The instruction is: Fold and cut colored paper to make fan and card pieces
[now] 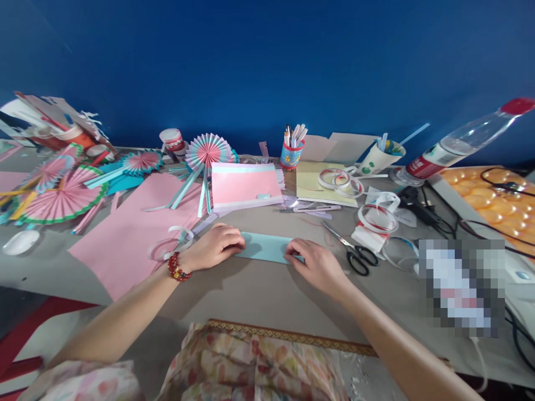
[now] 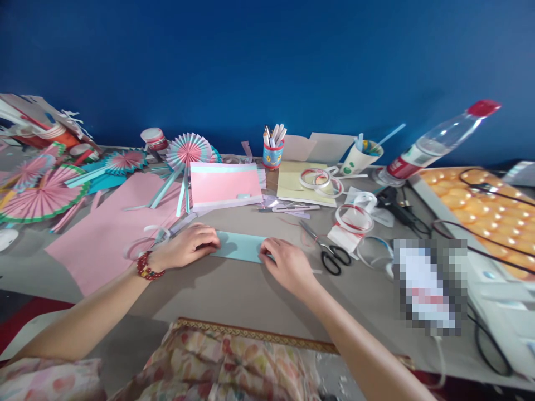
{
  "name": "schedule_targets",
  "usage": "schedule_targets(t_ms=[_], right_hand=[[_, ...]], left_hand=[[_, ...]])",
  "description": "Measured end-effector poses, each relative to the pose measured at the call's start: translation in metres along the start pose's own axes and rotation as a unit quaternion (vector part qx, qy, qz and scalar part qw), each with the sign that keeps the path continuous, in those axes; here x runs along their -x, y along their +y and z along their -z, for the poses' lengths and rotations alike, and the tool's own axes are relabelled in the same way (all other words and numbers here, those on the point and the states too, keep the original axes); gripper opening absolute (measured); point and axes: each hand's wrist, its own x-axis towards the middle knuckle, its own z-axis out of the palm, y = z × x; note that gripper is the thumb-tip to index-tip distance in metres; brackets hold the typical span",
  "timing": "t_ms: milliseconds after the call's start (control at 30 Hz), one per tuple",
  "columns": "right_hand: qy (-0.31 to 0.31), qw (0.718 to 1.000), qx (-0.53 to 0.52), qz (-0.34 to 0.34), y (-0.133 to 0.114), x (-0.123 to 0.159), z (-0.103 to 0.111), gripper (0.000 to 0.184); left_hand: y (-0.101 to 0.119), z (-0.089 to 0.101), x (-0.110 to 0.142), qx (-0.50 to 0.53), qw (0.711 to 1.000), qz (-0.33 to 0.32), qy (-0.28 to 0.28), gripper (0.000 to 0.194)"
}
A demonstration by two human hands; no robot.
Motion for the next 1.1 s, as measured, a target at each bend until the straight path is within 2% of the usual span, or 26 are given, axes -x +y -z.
schedule_targets(t_ms=[500,1100], right_hand=[[-0.006,1.000,-0.007,-0.004,-0.0004,-0.0001,0.0003,0.008],[-0.013,0.999,-0.046,0.007,0.0022,-0.0032,0.0050,0.007]], left_hand=[[-0.0032,-0.0016,0.0001,0.003,1.000,-0.004,0.014,0.014],[-0.0029,-0.0025,0.0023,-0.010,1.000,-0.020,-0.007,0.018]])
